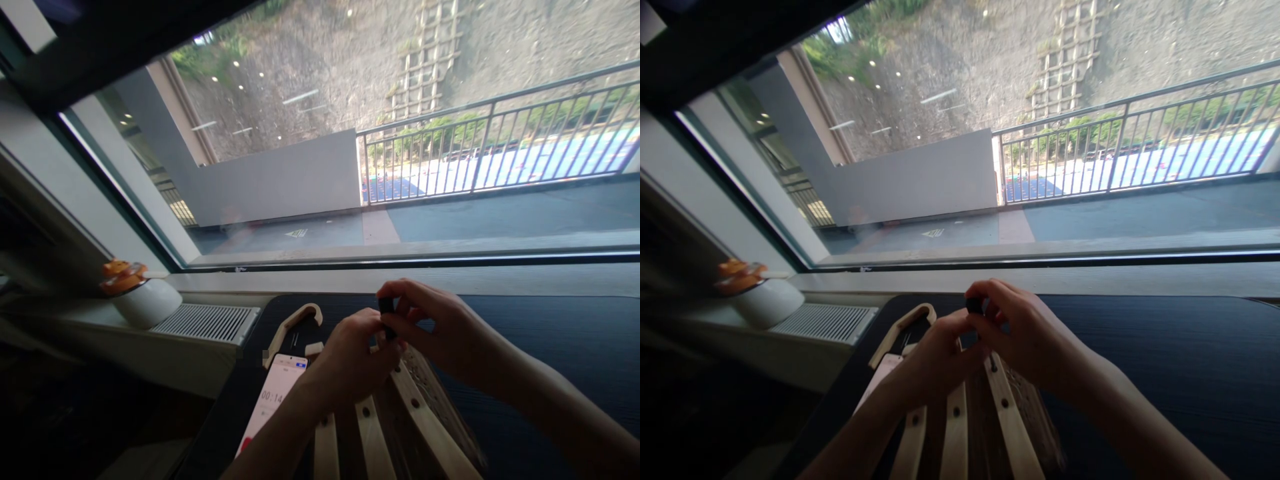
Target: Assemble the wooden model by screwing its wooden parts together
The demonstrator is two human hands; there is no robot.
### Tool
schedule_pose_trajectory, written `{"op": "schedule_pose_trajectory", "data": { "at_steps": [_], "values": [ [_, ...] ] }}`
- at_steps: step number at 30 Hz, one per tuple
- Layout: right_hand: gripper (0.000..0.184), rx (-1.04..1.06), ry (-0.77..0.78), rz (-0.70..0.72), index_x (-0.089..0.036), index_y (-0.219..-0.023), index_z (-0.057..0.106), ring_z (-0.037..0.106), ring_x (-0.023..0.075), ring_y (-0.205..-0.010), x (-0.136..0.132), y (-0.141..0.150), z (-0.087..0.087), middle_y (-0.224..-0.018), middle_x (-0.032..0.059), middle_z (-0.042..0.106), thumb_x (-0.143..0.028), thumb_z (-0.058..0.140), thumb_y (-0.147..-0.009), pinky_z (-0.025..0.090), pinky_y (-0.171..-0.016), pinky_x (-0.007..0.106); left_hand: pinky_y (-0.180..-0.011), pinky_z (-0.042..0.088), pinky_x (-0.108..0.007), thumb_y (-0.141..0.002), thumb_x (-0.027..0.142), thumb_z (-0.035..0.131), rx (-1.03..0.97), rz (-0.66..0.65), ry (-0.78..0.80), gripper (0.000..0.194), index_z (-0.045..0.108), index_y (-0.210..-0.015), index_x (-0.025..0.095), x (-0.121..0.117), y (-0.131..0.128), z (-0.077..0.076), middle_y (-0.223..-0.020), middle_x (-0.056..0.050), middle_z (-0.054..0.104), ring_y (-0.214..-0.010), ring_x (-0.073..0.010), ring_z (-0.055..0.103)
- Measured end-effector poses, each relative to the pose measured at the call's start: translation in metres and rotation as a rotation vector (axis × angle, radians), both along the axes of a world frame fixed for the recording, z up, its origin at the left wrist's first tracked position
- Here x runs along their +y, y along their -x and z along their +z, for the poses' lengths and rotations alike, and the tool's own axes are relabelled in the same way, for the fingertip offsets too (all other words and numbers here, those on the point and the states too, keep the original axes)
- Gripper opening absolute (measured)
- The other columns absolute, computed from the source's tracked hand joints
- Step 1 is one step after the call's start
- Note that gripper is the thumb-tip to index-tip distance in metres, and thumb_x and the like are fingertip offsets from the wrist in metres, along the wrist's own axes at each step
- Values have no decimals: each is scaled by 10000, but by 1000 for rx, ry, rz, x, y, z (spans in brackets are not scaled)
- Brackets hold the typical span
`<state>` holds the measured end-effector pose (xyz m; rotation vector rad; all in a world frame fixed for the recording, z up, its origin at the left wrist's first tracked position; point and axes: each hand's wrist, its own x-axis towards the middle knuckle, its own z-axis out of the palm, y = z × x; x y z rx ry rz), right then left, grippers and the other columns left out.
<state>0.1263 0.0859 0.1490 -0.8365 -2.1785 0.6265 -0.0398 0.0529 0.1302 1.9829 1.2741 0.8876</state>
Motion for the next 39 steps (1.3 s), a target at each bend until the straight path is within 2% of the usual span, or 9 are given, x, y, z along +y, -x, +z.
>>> {"op": "schedule_pose_trajectory", "data": {
  "at_steps": [4,8,13,28,33,39],
  "values": [
    [184,-31,1,-24,-249,-1044,538,634,127,-675,0,-4,1,-808,-10,645,-270,532,-861,515,-611,248,-748,438,-250,-811,234,584,-8,22,1,182,657,-970,185,-1,-2,0,-918,-11,647,-808,-155,578],
    [173,-66,-11,-38,-253,-992,512,602,112,-632,0,-7,3,-743,-38,614,-230,548,-824,490,-573,230,-748,434,-241,-792,182,576,-18,-21,-44,92,660,-829,173,-2,-3,1,-896,-13,633,-816,-151,579],
    [185,-78,-32,-25,-256,-976,491,578,102,-617,-2,-7,4,-755,-49,602,-202,539,-806,469,-564,225,-728,426,-236,-772,131,555,-17,-24,-64,98,644,-759,171,-3,-5,3,-837,-1,615,-788,-141,576],
    [181,-97,-71,-37,-250,-984,494,578,99,-633,-3,-7,4,-777,-41,599,-204,535,-813,469,-578,230,-734,409,-232,-783,110,545,-25,-72,-55,151,682,-811,168,-3,-3,8,-872,-7,651,-818,-151,584],
    [184,-89,-73,-33,-243,-991,501,587,100,-638,-1,-6,4,-775,-35,605,-204,541,-816,477,-579,224,-699,410,-235,-787,122,540,-16,-48,-60,142,677,-779,159,-1,-3,6,-815,-5,645,-765,-144,576],
    [190,-67,-49,-13,-253,-1022,523,610,105,-674,-3,-9,3,-784,-33,626,-235,564,-837,488,-604,218,-706,428,-237,-769,190,600,-72,9,21,121,682,-858,179,-1,-1,1,-891,-9,661,-807,-159,589]
  ]
}}
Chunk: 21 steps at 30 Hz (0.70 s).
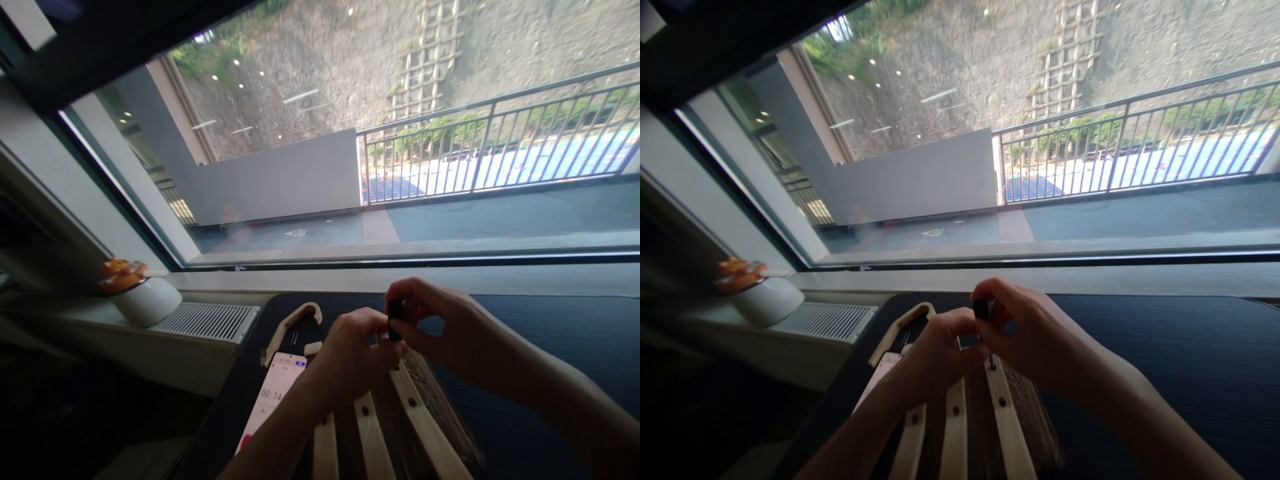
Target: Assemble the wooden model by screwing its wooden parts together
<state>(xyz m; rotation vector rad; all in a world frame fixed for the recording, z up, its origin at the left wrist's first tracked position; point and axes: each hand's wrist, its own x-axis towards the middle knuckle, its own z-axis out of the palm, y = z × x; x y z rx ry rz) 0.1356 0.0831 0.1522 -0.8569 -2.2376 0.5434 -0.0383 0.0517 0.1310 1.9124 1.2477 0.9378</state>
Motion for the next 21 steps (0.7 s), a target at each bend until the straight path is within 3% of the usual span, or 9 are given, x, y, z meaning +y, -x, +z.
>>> {"op": "schedule_pose_trajectory", "data": {
  "at_steps": [5,13,21],
  "values": [
    [200,-16,-45,36,-272,-1080,567,621,119,-763,1,-6,6,-892,-11,655,-246,509,-891,489,-650,230,-677,435,-242,-787,282,623,12,56,55,177,670,-935,198,-1,1,-2,-851,5,667,-778,-160,595],
    [150,-1,25,10,-236,-1004,588,629,151,-750,1,-10,8,-857,15,665,-296,558,-869,501,-623,259,-707,430,-240,-812,289,613,76,34,-20,131,678,-847,181,-3,-1,3,-875,-3,647,-789,-147,583],
    [202,2,-44,87,-239,-1083,596,618,142,-797,1,-8,9,-970,39,643,-256,505,-903,496,-658,247,-735,431,-241,-836,263,580,93,22,-58,131,678,-842,176,-2,-3,3,-895,-12,648,-790,-143,578]
  ]
}}
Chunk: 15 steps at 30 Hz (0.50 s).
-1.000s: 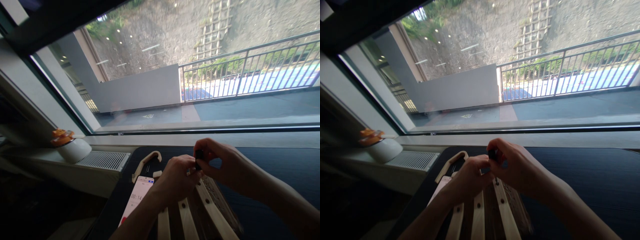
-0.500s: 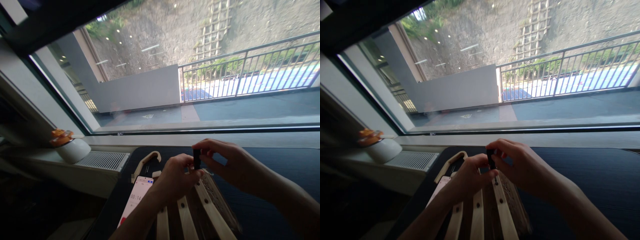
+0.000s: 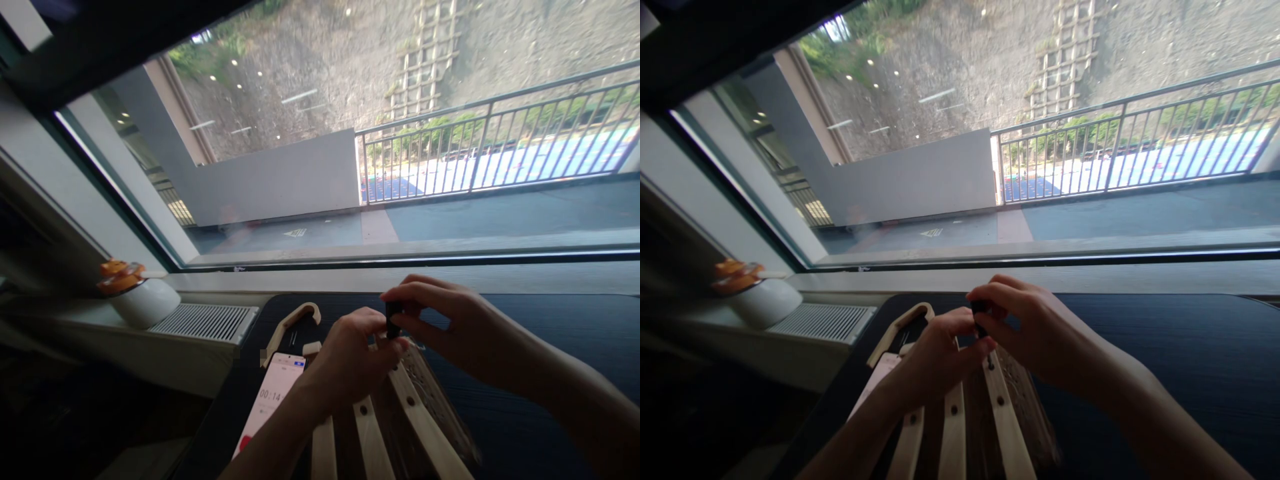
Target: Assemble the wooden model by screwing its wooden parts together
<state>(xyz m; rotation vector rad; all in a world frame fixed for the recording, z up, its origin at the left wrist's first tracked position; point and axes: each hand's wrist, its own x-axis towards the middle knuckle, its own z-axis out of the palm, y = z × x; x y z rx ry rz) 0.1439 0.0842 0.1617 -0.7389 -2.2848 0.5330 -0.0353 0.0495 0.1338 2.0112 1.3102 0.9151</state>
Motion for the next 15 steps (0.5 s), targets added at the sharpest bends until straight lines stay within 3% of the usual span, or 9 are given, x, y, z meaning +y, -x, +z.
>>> {"op": "schedule_pose_trajectory", "data": {
  "at_steps": [5,11,15],
  "values": [
    [131,-12,1,-64,-215,-908,610,579,129,-660,0,0,2,-771,3,625,-324,620,-836,472,-570,239,-734,430,-233,-823,236,589,0,-44,8,115,688,-859,190,-1,0,2,-910,-9,639,-817,-144,580],
    [219,48,-14,0,-226,-1066,639,635,142,-756,0,2,1,-1005,53,680,-267,554,-869,510,-630,233,-725,431,-235,-826,230,585,-13,-28,-14,111,683,-825,177,-1,0,1,-889,-9,641,-807,-144,586],
    [195,53,-10,18,-222,-1026,660,643,163,-835,1,1,-1,-974,52,688,-251,532,-882,513,-676,240,-751,438,-241,-828,243,588,-20,-25,-21,117,686,-843,182,-1,-1,0,-921,-11,649,-811,-146,590]
  ]
}}
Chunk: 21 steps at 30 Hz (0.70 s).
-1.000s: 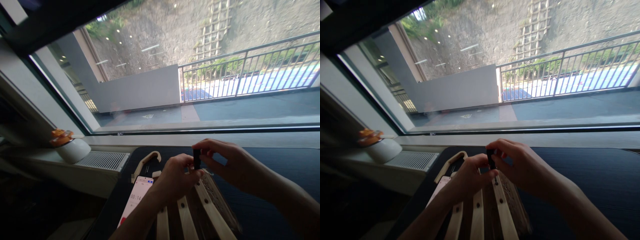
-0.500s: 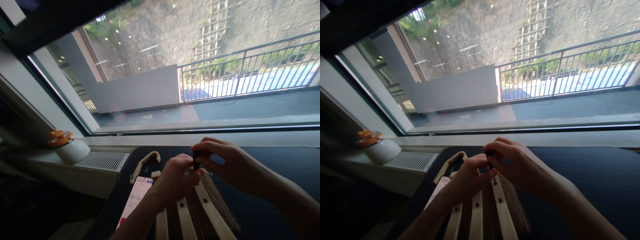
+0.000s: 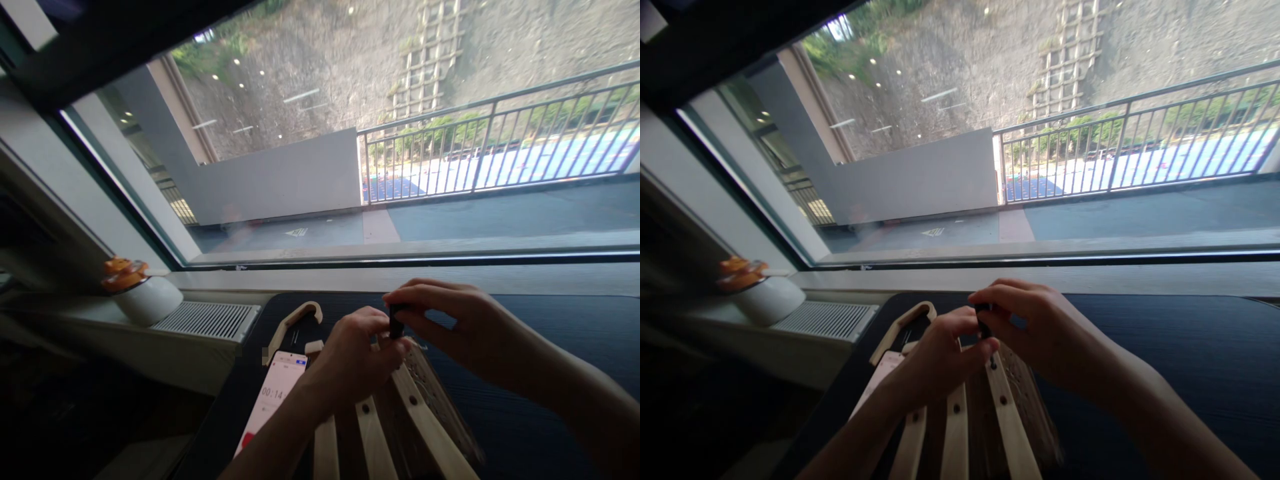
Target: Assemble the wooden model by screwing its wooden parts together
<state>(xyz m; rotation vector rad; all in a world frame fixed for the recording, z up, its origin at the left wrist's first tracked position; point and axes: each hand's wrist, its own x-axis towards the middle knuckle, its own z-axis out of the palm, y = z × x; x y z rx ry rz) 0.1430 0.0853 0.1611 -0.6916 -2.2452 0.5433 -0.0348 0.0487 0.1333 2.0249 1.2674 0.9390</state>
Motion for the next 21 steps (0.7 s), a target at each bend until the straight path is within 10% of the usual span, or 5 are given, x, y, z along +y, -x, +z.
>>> {"op": "schedule_pose_trajectory", "data": {
  "at_steps": [21],
  "values": [
    [178,-34,88,-99,-211,-926,640,626,158,-689,-2,-3,5,-799,28,675,-351,620,-819,512,-585,264,-751,439,-244,-819,229,581,21,-22,31,117,685,-824,176,-3,1,4,-926,-22,639,-834,-154,585]
  ]
}}
